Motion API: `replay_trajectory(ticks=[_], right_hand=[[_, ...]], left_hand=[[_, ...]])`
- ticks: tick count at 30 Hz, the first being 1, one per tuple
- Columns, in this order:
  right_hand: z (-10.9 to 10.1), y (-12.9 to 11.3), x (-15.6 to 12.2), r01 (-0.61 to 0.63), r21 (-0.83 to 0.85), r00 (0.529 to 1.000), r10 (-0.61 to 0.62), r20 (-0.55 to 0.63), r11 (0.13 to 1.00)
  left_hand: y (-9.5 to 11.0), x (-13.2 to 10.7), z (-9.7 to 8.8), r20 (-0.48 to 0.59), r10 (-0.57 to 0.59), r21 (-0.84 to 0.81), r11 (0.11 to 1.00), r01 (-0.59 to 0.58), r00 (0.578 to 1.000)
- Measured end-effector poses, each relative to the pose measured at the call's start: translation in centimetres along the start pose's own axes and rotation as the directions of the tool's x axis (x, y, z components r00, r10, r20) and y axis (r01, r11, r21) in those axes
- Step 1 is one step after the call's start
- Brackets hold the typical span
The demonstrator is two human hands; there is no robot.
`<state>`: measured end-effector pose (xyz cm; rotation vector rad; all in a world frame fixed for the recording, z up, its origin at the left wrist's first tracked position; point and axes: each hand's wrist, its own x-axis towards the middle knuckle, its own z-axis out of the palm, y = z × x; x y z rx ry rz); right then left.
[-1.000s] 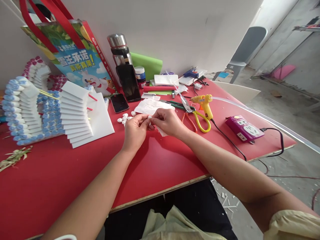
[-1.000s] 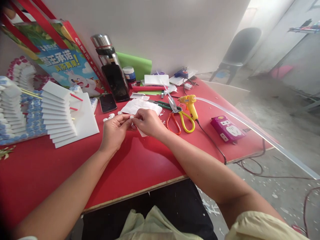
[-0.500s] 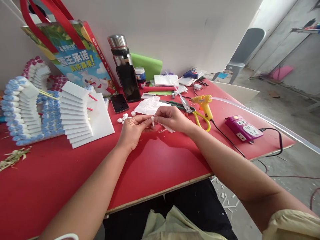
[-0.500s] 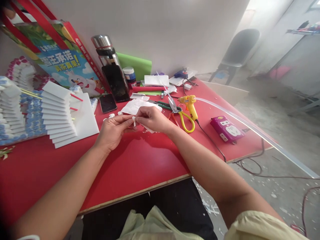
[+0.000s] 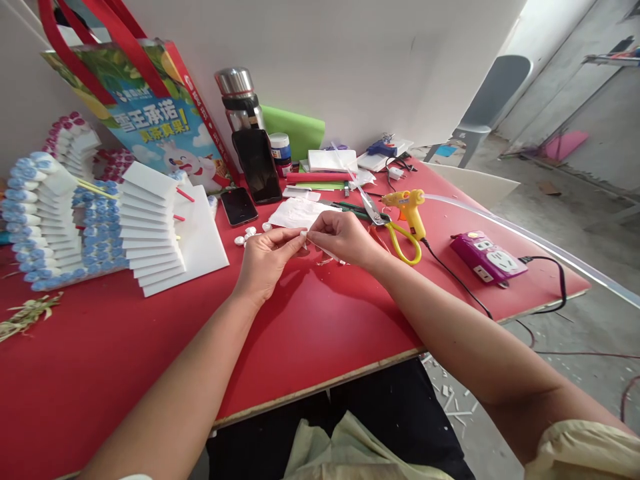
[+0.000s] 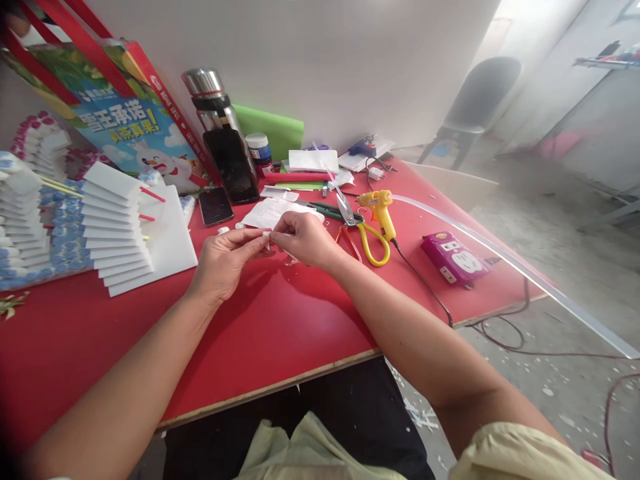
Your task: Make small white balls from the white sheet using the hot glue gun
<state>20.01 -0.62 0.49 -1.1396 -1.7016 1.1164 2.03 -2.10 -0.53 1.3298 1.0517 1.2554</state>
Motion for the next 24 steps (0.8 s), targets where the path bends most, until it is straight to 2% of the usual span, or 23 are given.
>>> replay_trajectory(ticks=[5,7,9,12,16,24], right_hand=[[1.1,0.0,-0.3,0.090,-0.139,0.982,-0.111,-0.151,0.986],[1.3,0.0,-0.3,0.102,-0.147,0.982,-0.124,-0.144,0.984],[1.3,0.0,-0.3,0.120,-0.162,0.982,-0.141,-0.126,0.979],[1.1,0.2,-0.2,0.140,-0.226,0.979,-0.169,-0.114,0.964],[1.0,0.4,-0.1,0.128,-0.259,0.983,-0.157,-0.097,0.957],[0.9,0.3,-0.1,0.133,-0.248,0.985,-0.156,-0.074,0.959]], left_hand=[[-0.1,0.0,0.1,-0.031,0.112,0.081,0.991,-0.110,0.993],[-0.1,0.0,0.0,-0.037,0.120,0.071,0.991,-0.117,0.992],[0.0,0.1,-0.2,-0.027,0.073,0.031,0.997,-0.072,0.997],[0.1,0.2,-0.6,0.031,0.002,0.022,1.000,-0.003,1.000],[-0.2,0.4,-0.9,0.096,-0.001,0.075,0.997,-0.006,0.995],[-0.8,0.6,-0.9,0.042,0.002,0.088,0.996,-0.006,0.999]])
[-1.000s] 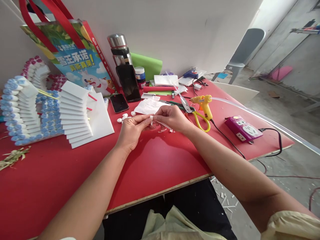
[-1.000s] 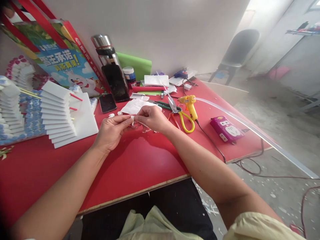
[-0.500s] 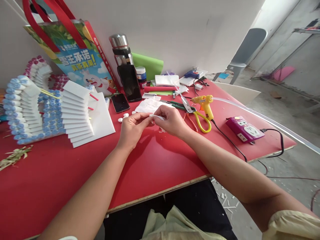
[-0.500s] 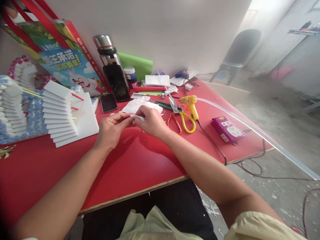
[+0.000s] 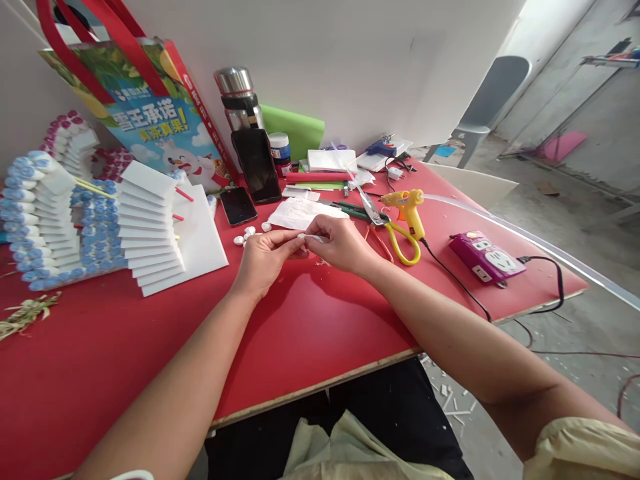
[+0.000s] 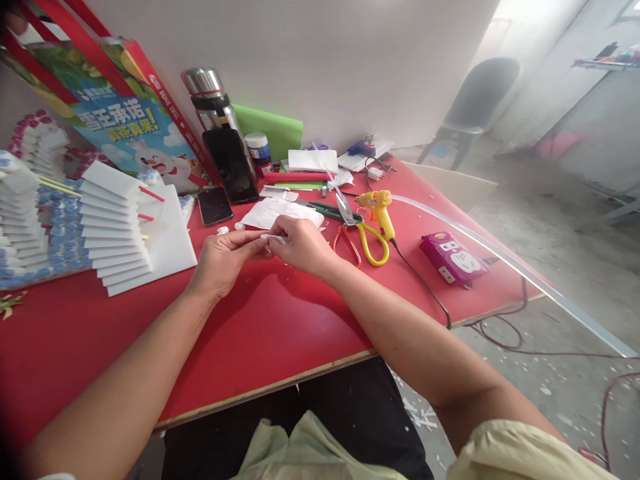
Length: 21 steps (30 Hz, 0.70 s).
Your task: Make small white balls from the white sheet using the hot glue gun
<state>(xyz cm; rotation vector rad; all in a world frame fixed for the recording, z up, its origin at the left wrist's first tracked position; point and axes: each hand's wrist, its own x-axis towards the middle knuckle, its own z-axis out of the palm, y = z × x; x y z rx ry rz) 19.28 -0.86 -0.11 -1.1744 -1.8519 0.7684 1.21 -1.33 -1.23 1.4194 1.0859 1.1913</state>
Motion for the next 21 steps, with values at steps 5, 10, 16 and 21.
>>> replay_trajectory(ticks=[5,10,16,21], right_hand=[[0.0,-0.4,-0.3,0.027,-0.004,0.999,-0.027,0.019,1.000],[-0.2,-0.6,-0.5,0.100,0.013,0.992,-0.101,0.077,0.995],[-0.4,-0.9,-0.4,0.134,-0.109,0.990,-0.129,0.053,0.985],[-1.1,-1.0,-0.1,0.017,-0.010,0.998,-0.016,0.053,1.000]], left_hand=[[0.1,0.0,0.1,-0.024,0.087,0.051,0.995,-0.085,0.996],[0.2,-0.1,-0.1,-0.018,0.040,-0.021,0.999,-0.041,0.999],[-0.1,0.0,-0.2,-0.002,0.060,0.039,0.997,-0.060,0.998],[0.0,0.3,0.1,-0.050,0.109,0.026,0.994,-0.108,0.993]])
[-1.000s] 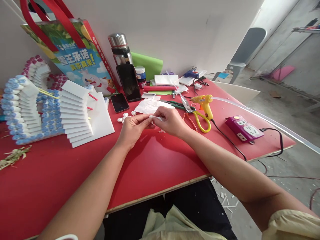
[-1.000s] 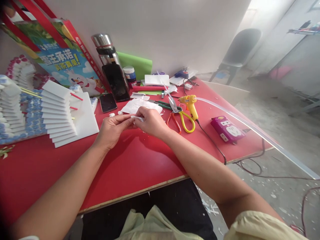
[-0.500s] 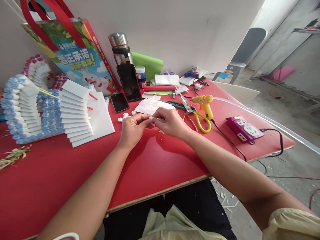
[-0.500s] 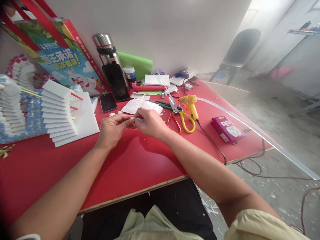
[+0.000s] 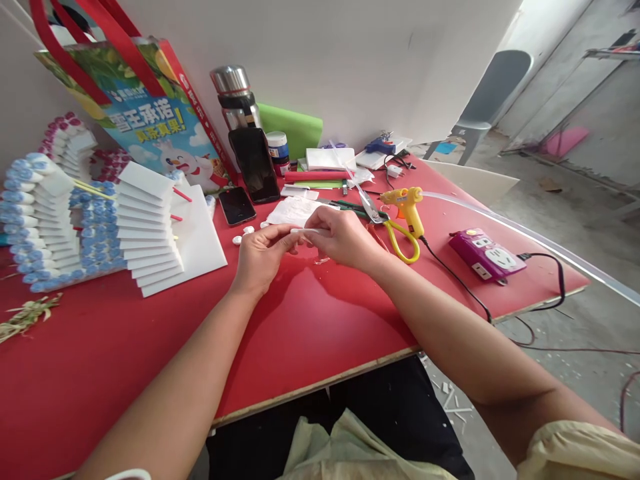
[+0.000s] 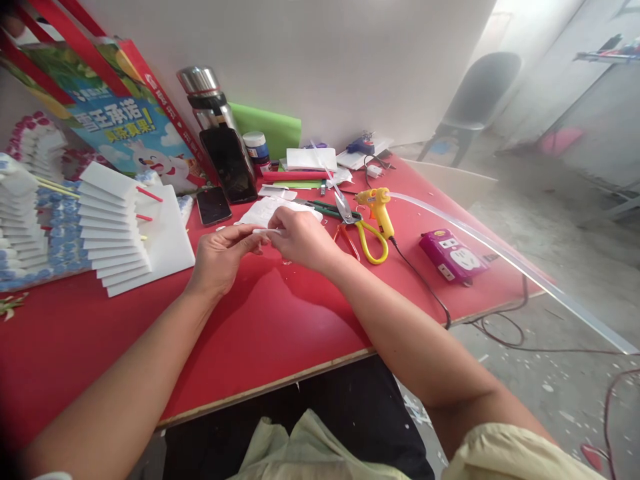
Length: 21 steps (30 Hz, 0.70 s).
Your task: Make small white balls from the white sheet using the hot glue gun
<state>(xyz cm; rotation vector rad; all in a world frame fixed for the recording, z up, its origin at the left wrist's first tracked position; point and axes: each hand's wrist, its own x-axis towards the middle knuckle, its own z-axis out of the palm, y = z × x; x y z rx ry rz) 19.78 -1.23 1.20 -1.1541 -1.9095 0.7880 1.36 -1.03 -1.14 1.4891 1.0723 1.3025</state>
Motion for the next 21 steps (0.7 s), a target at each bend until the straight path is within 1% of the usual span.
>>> replay_trajectory(ticks=[3,7,9,12,13,14,15,16,17,18,19,20,21], right_hand=[[-0.2,0.4,0.1,0.010,0.022,0.998,-0.011,0.059,1.000],[0.0,0.8,0.2,0.042,-0.046,0.995,-0.038,0.088,0.998],[0.3,0.7,0.1,0.057,-0.165,0.997,-0.049,0.053,0.985],[0.9,0.1,0.0,0.051,-0.429,0.998,-0.066,-0.021,0.902],[1.1,-0.1,0.0,0.037,-0.459,0.998,-0.059,-0.034,0.888],[1.2,-0.3,0.0,0.019,-0.423,0.999,-0.035,-0.031,0.906],[1.1,-0.3,0.1,-0.011,-0.311,1.000,0.008,-0.009,0.950],[0.9,-0.3,0.2,-0.065,-0.129,0.997,0.070,0.033,0.989],[0.5,-0.1,0.4,-0.152,0.094,0.984,0.143,0.102,0.984],[0.0,0.2,0.6,-0.263,0.319,0.957,0.205,0.204,0.910],[-0.5,0.5,0.8,-0.384,0.492,0.915,0.251,0.316,0.781],[-0.9,0.9,1.1,-0.490,0.597,0.864,0.261,0.431,0.636],[-1.3,1.2,1.3,-0.569,0.646,0.814,0.239,0.529,0.509]], left_hand=[[0.2,0.1,-0.1,0.005,-0.018,-0.007,1.000,0.018,1.000],[0.2,0.1,-0.1,0.009,-0.056,-0.046,0.997,0.056,0.998],[0.1,0.1,0.0,0.000,-0.071,-0.060,0.996,0.070,0.998],[-0.1,0.2,0.1,-0.015,-0.098,-0.103,0.990,0.096,0.995],[-0.2,0.3,0.0,-0.030,-0.105,-0.122,0.987,0.101,0.994],[-0.2,0.3,-0.2,-0.043,-0.109,-0.133,0.986,0.102,0.993],[-0.3,0.4,-0.4,-0.048,-0.102,-0.129,0.987,0.095,0.994],[-0.3,0.4,-0.6,-0.040,-0.087,-0.118,0.990,0.082,0.995],[-0.2,0.5,-0.9,-0.009,-0.072,-0.110,0.991,0.071,0.997],[-0.2,0.5,-1.2,0.028,-0.061,-0.108,0.992,0.064,0.998],[-0.1,0.5,-1.5,0.062,-0.047,-0.106,0.993,0.053,0.997],[0.0,0.5,-1.6,0.097,-0.034,-0.099,0.994,0.044,0.995],[0.1,0.5,-1.8,0.124,-0.023,-0.088,0.996,0.034,0.992]])
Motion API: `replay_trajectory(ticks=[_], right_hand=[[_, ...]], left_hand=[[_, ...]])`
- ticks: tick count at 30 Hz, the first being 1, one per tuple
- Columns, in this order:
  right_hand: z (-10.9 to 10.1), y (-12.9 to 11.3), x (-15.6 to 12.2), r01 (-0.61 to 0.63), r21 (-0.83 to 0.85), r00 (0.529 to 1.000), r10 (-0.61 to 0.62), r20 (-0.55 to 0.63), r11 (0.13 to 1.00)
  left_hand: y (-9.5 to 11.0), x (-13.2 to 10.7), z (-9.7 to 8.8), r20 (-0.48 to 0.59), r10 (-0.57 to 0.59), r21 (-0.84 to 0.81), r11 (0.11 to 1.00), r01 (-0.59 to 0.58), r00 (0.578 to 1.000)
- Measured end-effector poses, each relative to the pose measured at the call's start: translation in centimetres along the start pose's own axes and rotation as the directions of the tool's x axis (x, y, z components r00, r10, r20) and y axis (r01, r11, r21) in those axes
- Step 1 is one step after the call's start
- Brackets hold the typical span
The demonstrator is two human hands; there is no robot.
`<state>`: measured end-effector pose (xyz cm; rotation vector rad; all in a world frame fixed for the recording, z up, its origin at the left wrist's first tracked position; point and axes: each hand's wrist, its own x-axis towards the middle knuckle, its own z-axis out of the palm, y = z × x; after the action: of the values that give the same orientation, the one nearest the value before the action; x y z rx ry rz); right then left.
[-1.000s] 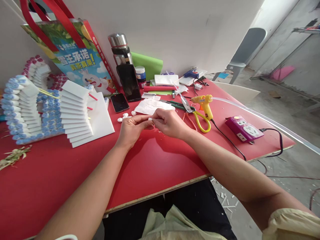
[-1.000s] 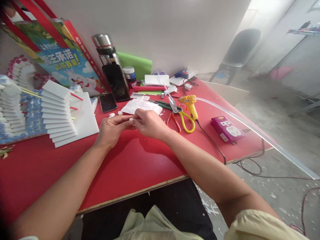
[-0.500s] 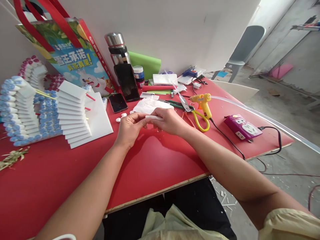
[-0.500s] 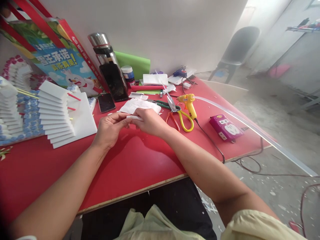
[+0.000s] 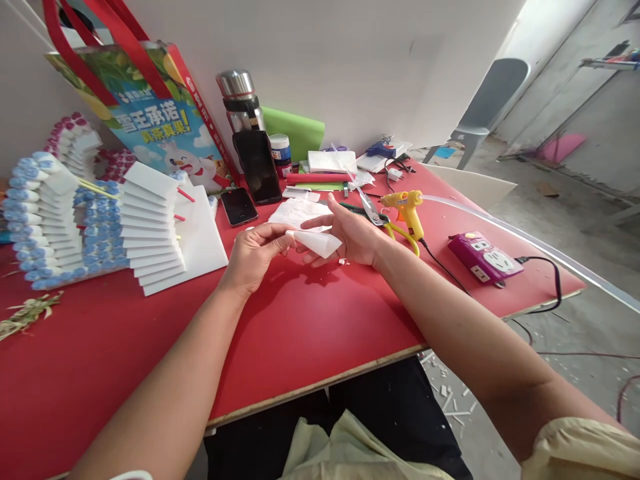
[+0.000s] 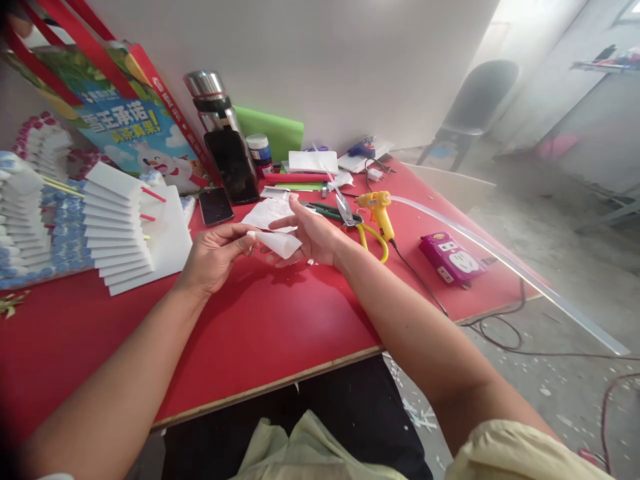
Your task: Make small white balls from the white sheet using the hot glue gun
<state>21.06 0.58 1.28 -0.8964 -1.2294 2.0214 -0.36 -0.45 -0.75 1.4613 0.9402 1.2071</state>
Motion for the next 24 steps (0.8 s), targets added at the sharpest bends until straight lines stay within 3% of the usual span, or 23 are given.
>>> replay_trajectory(ticks=[2,5,9,13,18,21,24], right_hand=[[-0.6,-0.2,0.0,-0.118,0.129,0.984,0.098,0.149,0.985],[-0.2,0.0,-0.3,-0.159,0.118,0.961,0.127,0.245,0.980],[0.9,0.3,-0.8,0.012,0.040,0.991,-0.017,0.130,0.999],[1.0,0.4,-0.8,0.135,-0.167,0.990,-0.127,0.058,0.977],[1.2,0.6,-0.5,0.226,-0.523,0.958,-0.286,-0.035,0.822],[1.7,0.9,-0.4,0.168,-0.647,0.927,-0.342,-0.153,0.744],[2.2,1.2,-0.3,0.142,-0.763,0.864,-0.455,-0.215,0.631]], left_hand=[[0.2,-0.1,-0.1,0.034,0.009,0.037,0.999,-0.011,0.999],[0.2,-0.2,0.0,0.042,0.006,0.082,0.997,-0.010,0.999],[0.1,-0.1,0.1,0.028,0.003,0.106,0.994,-0.006,1.000],[0.2,-0.1,0.2,-0.005,-0.011,0.116,0.993,0.011,1.000],[0.1,-0.2,0.3,-0.022,-0.025,0.119,0.992,0.028,0.999],[0.1,-0.2,0.6,-0.043,-0.037,0.117,0.992,0.042,0.998],[0.1,-0.2,1.1,-0.091,-0.029,0.120,0.992,0.039,0.995]])
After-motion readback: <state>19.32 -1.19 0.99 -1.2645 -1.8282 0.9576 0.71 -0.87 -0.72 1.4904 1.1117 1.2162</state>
